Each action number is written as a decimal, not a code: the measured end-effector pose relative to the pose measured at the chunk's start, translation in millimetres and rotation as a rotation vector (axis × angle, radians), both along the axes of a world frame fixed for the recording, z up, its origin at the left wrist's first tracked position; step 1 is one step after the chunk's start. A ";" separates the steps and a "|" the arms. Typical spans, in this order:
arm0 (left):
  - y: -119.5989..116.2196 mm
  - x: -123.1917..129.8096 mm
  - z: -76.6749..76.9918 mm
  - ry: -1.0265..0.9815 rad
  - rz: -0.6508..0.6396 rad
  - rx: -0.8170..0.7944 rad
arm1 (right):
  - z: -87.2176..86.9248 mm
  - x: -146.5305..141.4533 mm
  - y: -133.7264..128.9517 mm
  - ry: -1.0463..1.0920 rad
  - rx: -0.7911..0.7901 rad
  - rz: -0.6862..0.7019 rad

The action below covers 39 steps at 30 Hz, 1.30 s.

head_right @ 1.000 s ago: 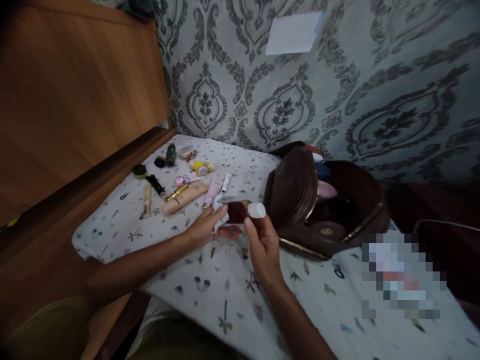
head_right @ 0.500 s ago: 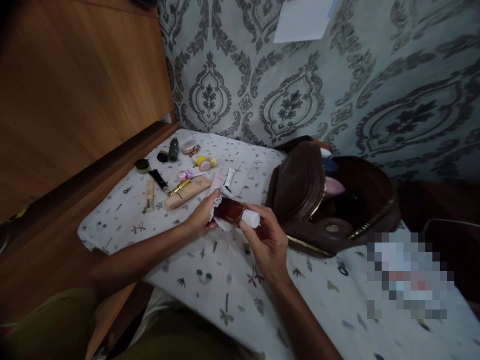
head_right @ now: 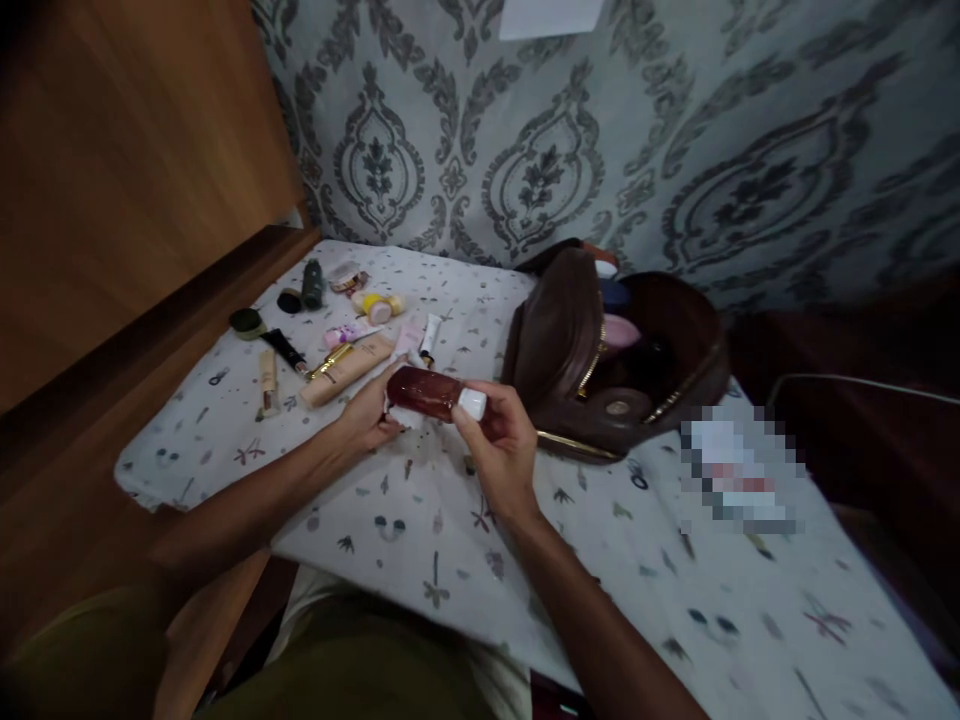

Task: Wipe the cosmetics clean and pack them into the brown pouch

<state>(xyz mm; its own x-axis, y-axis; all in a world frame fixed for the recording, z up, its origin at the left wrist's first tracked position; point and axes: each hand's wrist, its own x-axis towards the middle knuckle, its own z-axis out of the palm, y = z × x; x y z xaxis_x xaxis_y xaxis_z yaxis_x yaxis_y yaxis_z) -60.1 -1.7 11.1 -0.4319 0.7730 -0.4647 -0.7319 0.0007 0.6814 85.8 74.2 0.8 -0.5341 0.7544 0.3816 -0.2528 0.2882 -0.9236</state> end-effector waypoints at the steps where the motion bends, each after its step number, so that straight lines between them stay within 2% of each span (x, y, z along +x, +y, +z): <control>1: 0.4 1.6 1.6 -0.003 0.013 -0.004 | -0.5 -0.4 -0.2 0.003 -0.022 -0.006; 5: 0.9 11.3 3.4 0.094 0.064 0.003 | -0.5 -1.5 0.2 -0.010 -0.072 -0.064; 10: -1.0 22.2 -13.5 0.417 0.042 0.125 | -2.2 -0.7 2.6 -0.034 -0.058 -0.139; 13: -1.8 23.8 -20.2 0.532 0.026 0.151 | -5.3 1.5 3.9 -0.077 0.034 -0.134; 20: -1.7 20.9 -16.6 0.430 0.115 0.129 | -6.0 3.8 0.7 -0.066 0.386 -0.053; 25: -3.5 33.3 -8.9 0.280 0.157 0.124 | -8.4 7.1 0.0 -0.107 0.621 -0.112; 29: -6.2 42.6 -1.5 0.206 0.123 0.092 | -9.3 11.1 4.1 -0.131 0.720 -0.142; 33: -10.4 45.5 2.6 0.222 0.051 0.073 | 7.0 17.6 11.3 -0.134 0.730 -0.150; 39: -17.8 49.0 7.2 0.206 -0.098 -0.013 | 53.8 34.0 35.2 -0.101 0.613 -0.081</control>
